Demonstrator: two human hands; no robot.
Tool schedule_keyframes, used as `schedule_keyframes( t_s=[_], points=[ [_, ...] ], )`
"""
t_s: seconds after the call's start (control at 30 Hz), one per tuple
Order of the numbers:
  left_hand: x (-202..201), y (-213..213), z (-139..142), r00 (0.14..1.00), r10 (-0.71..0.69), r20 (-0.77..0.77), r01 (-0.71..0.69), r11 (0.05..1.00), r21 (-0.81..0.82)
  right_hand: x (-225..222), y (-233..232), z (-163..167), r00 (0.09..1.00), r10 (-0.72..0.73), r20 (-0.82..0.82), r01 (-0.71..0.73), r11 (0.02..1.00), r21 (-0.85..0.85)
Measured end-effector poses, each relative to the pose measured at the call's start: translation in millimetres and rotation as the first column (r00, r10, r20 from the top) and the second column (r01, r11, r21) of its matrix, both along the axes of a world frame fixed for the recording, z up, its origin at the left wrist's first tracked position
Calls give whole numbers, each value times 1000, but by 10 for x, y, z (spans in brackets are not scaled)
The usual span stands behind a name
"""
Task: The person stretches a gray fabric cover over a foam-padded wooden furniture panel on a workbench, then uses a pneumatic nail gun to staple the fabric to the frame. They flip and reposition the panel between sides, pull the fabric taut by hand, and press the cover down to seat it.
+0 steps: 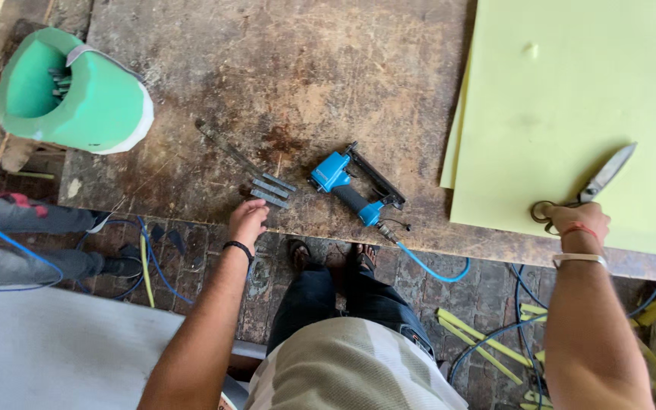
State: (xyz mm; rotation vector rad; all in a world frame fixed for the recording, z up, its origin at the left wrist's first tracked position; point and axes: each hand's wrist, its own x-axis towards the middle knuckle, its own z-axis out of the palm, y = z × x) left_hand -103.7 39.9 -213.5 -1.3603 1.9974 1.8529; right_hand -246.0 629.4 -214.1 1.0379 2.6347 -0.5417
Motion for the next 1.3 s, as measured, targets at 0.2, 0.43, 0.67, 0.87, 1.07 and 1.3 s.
schedule_keyframes(
  t_s=[0.2, 0.43, 0.67, 0.87, 1.07, 1.3],
  points=[
    [222, -74, -113, 999, -33, -34, 35, 996, 83, 34, -300, -164, 913, -302, -275, 95, 813, -575],
    [501, -154, -148, 999, 21, -34, -18, 995, 94, 568, -2349, -134, 890, 80, -449, -420, 526, -739],
    [1365, -409, -4, 997, 72, -24, -67, 984, 167, 312, -4532, -146, 660, 624, -418, -724, 381, -575],
    [2690, -574, 41, 955, 294, 27, -295, 947, 130, 25, -5598, -162, 429, 849, -310, -903, 407, -135],
    [4077, -438, -138, 768, 640, 22, -632, 753, 184, 395, -5531, -163, 200, 917, -344, -920, 296, 255],
    [4997, -162, -331, 706, 705, 64, -688, 662, 297, 1057, -5260, -45, 173, 795, -582, -953, 283, 103]
  ],
)
